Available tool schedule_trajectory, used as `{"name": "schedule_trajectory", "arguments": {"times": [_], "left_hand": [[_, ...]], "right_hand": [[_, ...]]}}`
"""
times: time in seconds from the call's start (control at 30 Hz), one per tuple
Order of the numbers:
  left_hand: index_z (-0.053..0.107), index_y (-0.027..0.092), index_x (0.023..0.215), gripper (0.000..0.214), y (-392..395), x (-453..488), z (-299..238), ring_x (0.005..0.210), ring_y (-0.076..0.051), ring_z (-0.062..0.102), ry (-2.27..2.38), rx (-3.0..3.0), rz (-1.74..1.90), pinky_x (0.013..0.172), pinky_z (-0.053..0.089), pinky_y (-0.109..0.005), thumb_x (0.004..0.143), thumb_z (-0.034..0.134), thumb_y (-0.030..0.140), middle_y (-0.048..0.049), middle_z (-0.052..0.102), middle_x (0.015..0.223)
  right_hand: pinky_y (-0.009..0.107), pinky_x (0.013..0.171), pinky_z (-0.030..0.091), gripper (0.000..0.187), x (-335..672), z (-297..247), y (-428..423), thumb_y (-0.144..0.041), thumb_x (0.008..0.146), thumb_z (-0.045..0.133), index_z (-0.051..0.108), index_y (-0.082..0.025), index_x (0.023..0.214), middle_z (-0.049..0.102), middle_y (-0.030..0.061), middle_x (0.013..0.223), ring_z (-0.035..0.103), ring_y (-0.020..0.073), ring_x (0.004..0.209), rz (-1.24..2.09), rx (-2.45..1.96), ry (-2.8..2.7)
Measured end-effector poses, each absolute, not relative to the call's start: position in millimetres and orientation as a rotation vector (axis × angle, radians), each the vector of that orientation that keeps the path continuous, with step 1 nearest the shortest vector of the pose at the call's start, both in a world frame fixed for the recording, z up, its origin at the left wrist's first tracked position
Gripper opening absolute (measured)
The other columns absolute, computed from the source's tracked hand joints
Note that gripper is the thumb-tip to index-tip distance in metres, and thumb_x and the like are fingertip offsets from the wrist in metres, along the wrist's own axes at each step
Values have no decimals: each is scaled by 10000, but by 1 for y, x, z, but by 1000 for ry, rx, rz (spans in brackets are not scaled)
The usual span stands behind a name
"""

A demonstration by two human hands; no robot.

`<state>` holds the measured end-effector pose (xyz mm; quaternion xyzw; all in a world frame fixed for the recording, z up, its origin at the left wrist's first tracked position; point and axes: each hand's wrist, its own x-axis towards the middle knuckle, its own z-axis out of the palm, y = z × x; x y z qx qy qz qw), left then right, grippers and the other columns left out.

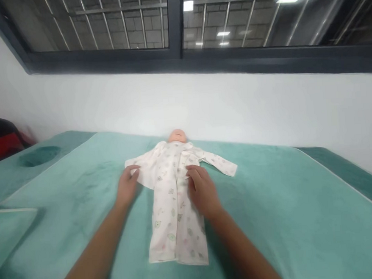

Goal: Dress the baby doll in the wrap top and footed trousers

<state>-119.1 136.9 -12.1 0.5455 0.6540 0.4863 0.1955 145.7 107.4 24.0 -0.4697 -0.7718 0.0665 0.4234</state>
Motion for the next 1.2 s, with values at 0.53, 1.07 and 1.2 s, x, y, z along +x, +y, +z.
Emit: {"name": "schedule_trajectory", "arguments": {"times": [0.53, 1.07, 1.2], "left_hand": [[655, 255, 1098, 303, 90, -29, 21, 1070, -216, 619, 1249, 2251, 1264, 977, 444, -395, 930, 404, 228, -36, 695, 1146], [623, 199, 996, 274, 257, -17, 51, 628, -146, 578, 1763, 1514, 1237, 573, 402, -243, 740, 641, 295, 0, 630, 731], [644, 195, 933, 192, 261, -14, 49, 625, -112, 550, 1523, 1465, 1439, 607, 423, -222, 751, 607, 246, 24, 597, 717]], "right_hand": [[282, 676, 423, 274, 175, 12, 107, -372, 891, 464, 582, -193, 721, 562, 20, 742, 518, 159, 701, 907, -1076, -1690], [269, 573, 411, 325, 138, 35, 259, -414, 690, 657, 591, -217, 940, 634, 5, 706, 573, 172, 633, 756, -1474, -1341], [253, 636, 455, 374, 137, 39, 262, -422, 718, 652, 614, -217, 1028, 637, 4, 821, 594, 155, 726, 895, -1234, -1266]]}}
